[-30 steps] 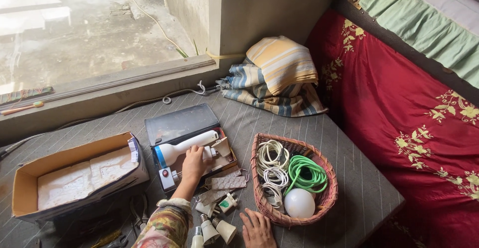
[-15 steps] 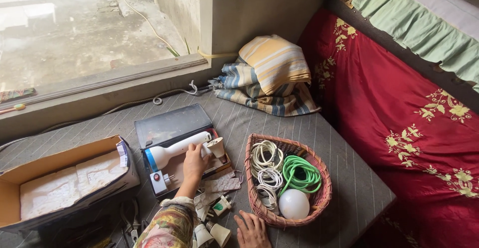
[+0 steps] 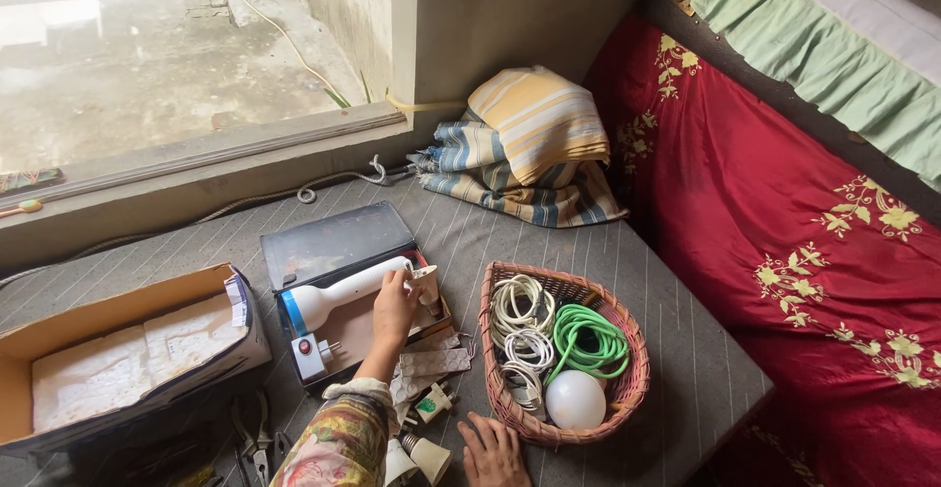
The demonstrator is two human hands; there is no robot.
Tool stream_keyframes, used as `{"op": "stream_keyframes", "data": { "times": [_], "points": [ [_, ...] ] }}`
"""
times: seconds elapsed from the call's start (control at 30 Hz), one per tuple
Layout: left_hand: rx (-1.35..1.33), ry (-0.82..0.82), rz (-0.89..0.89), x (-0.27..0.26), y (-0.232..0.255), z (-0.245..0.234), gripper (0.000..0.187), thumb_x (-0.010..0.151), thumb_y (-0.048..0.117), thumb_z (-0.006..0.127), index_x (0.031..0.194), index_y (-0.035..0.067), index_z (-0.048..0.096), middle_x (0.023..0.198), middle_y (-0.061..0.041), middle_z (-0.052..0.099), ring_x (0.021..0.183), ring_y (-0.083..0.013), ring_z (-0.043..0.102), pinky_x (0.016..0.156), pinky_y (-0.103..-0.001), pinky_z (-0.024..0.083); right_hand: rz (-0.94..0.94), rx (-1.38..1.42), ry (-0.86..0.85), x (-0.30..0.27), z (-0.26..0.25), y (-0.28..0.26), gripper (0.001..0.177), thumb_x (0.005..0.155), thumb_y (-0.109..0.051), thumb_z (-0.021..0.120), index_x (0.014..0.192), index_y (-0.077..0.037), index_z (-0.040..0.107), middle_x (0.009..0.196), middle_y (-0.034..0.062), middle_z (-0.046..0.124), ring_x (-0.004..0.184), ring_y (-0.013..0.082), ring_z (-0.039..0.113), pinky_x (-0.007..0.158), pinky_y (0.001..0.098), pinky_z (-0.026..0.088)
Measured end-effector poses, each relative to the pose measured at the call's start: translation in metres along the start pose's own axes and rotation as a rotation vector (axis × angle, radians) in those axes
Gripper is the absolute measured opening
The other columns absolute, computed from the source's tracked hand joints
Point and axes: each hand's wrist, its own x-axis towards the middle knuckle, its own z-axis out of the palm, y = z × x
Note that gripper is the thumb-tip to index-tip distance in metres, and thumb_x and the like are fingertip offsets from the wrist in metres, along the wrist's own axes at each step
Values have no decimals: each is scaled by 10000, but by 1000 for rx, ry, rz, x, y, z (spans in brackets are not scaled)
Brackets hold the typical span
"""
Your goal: The person sorts electrical supplies on a table, placing a flashlight, light bulb sockets, and a plug adapter into a small box. They also handle a basket containing wires and a light bulb, and arrange tools on the table.
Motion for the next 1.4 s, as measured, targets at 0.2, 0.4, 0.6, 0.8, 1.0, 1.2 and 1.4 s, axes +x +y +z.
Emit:
{"op": "stream_keyframes", "data": {
  "times": [0.2, 0.4, 0.6, 0.8, 1.0, 1.2, 1.4],
  "points": [
    [-85, -31, 19, 11, -19, 3, 211, 884, 160, 719, 1058, 84, 628, 1071, -132, 670, 888, -328, 691, 774, -428, 542, 0, 0, -11, -1, 3, 1, 433, 984, -255, 560, 1388, -104, 597, 1443, 152, 483, 1297, 313, 436, 1047, 502, 339],
    [-27, -30, 117, 21, -54, 6, 139, 929, 96, 635, 1066, 107, 654, 1072, -121, 714, 949, -343, 708, 796, -433, 546, -25, -12, 48, -1, -4, -3, 427, 978, -248, 566, 1376, -98, 605, 1435, 151, 500, 1292, 310, 447, 1043, 496, 346],
    [111, 21, 237, 0, -27, -26, 313, 799, 137, 751, 1083, 102, 624, 1093, -136, 663, 995, -388, 648, 808, -470, 520, -17, -25, 55, 2, -26, -19, 434, 959, -240, 574, 1358, -73, 603, 1420, 137, 512, 1272, 296, 459, 1044, 481, 351],
    [230, -83, 155, -10, -54, -35, 410, 721, 151, 806, 1069, 112, 594, 1117, -113, 646, 1027, -367, 640, 827, -463, 524, -18, -45, 59, 5, -31, -24, 444, 938, -241, 583, 1351, -77, 600, 1408, 126, 513, 1259, 290, 461, 1033, 474, 349],
    [221, -126, 67, -11, -58, -33, 385, 771, 146, 791, 1101, 114, 595, 1147, -102, 654, 1046, -357, 645, 836, -465, 526, 3, -49, 32, 4, -27, -21, 448, 949, -259, 561, 1363, -89, 588, 1418, 123, 501, 1265, 291, 447, 1042, 477, 339],
    [77, -12, 115, -38, -36, -55, 358, 783, 144, 791, 1094, 92, 622, 1111, -108, 668, 1007, -346, 665, 821, -444, 534, -3, -56, 27, 3, -35, -25, 439, 959, -263, 543, 1363, -95, 572, 1427, 118, 495, 1291, 290, 435, 1061, 476, 328],
    [-392, -4, -73, -128, -20, -96, 281, 899, 187, 726, 1152, 82, 667, 988, -80, 766, 850, -154, 751, 717, -305, 572, -23, -68, 104, 4, -37, -29, 419, 940, -254, 556, 1337, -122, 581, 1406, 95, 514, 1278, 280, 451, 1056, 464, 337]
  ]
}}
